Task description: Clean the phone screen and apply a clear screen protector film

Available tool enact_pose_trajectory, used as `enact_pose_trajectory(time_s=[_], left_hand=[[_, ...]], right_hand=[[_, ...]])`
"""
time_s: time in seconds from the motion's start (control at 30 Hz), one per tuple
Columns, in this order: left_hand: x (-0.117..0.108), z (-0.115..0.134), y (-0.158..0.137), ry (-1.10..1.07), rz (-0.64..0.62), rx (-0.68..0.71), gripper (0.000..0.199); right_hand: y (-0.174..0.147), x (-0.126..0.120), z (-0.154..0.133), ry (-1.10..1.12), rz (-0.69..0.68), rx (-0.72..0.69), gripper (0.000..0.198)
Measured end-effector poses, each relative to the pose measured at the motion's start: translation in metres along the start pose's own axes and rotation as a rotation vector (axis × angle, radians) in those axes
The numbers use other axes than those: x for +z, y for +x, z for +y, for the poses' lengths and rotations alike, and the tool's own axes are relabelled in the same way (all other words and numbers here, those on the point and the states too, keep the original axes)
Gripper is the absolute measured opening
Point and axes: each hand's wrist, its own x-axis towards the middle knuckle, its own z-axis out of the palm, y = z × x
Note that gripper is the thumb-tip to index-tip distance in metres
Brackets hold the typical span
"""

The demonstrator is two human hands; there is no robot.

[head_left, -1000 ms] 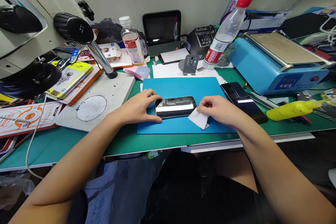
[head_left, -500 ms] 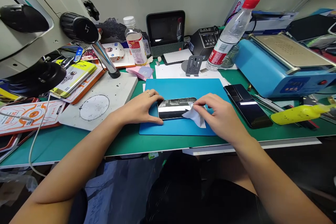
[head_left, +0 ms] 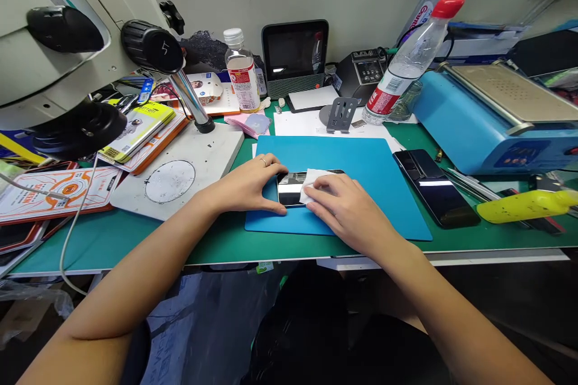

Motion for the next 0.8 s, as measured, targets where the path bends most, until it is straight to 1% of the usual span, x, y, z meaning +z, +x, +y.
enact_pose_trajectory(time_s=[0.27, 0.53, 0.7, 0.8], left_hand=[[0.001, -0.001, 0.000, 0.002, -0.003, 0.018, 0.075], [0.001, 0.000, 0.000, 0.029, -0.004, 0.013, 0.079], [0.000, 0.001, 0.000, 0.024, -0.007, 0.026, 0.076], [0.000, 0.001, 0.000, 0.026, -0.006, 0.024, 0.076]], right_hand=[[0.024, 0.005, -0.014, -0.068, -0.052, -0.032, 0.030], [0.019, -0.001, -0.002, -0.071, -0.083, -0.037, 0.029], [0.034, 0.002, -0.004, -0.086, -0.098, -0.041, 0.024], [0.035, 0.001, -0.004, -0.092, -0.110, -0.058, 0.025]])
